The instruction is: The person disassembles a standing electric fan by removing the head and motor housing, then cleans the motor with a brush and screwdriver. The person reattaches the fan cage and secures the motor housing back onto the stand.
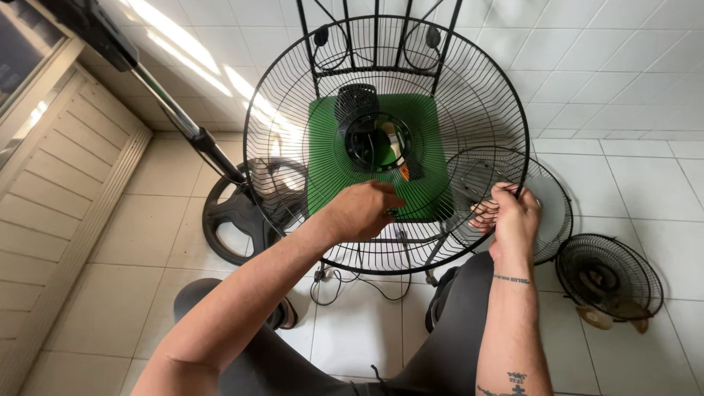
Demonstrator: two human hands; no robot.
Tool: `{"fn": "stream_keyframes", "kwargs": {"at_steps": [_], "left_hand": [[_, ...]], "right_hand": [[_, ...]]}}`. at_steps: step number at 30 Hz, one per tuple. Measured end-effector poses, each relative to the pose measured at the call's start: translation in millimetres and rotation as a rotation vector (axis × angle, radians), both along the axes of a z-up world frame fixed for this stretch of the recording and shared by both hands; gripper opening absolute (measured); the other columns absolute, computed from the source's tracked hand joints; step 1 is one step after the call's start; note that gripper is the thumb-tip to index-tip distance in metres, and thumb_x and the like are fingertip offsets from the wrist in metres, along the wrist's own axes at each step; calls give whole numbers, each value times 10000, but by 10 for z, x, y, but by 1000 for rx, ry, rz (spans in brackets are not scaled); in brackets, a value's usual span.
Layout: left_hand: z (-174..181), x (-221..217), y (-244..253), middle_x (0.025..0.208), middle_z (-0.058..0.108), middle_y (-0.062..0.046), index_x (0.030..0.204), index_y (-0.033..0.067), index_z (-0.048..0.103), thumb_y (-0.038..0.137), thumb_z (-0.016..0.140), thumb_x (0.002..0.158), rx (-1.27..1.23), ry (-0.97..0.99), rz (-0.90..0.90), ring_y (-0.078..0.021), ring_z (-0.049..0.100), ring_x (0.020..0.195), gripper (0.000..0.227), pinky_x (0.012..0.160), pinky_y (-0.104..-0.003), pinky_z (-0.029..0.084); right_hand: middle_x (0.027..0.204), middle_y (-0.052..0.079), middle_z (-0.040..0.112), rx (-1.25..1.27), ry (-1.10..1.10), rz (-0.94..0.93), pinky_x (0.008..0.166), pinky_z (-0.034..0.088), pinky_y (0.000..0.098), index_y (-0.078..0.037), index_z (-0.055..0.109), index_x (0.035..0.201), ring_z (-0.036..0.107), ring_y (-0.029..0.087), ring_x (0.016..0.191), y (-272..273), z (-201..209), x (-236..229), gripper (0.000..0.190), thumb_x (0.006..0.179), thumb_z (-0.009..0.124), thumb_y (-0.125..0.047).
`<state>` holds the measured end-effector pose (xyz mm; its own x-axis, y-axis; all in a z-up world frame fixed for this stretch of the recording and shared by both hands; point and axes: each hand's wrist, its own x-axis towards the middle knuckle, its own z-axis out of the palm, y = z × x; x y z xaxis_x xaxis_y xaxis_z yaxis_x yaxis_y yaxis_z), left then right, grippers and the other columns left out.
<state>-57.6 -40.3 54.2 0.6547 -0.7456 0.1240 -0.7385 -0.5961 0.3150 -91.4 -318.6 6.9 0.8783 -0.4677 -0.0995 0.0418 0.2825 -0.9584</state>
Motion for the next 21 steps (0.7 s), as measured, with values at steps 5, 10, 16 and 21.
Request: {"fn": "stream_keyframes", "kwargs": {"at_steps": [5, 10, 16, 21], "left_hand": [[-27, 39, -102, 1091, 707, -73, 1035, 106, 748, 167, 671, 909, -18, -28, -44, -286, 700, 988, 160, 864, -411, 576], [-20, 79, -186, 1069, 699, -87, 957, 68, 716, 83, 623, 897, 81, -40, -74, -301, 715, 924, 112, 836, -414, 586], [38, 103, -317, 1113, 667, -162, 1032, 13, 659, 50, 630, 854, 330, -7, -89, -323, 724, 939, 184, 807, -414, 602], [91, 95, -344, 1105, 667, -180, 1056, -1, 636, 10, 645, 824, 313, 46, -67, -322, 712, 990, 233, 856, -401, 596]], "right_hand": [[708, 90, 588, 19, -10, -24, 428, 532, 331, -41, 557, 1005, 622, 175, 542, -33, 3, -12, 63, 1002, 579, -100], [721, 104, 597, 9, -19, -33, 431, 537, 335, -35, 554, 1013, 639, 188, 555, -48, -37, -11, 72, 1001, 581, -100], [743, 96, 614, 21, -6, -26, 426, 535, 326, -56, 566, 1045, 646, 173, 568, -17, -68, -1, 74, 987, 587, -97], [758, 90, 623, 13, 4, -24, 429, 551, 329, -49, 566, 1030, 662, 175, 582, -21, -70, 11, 78, 988, 592, -110]]}}
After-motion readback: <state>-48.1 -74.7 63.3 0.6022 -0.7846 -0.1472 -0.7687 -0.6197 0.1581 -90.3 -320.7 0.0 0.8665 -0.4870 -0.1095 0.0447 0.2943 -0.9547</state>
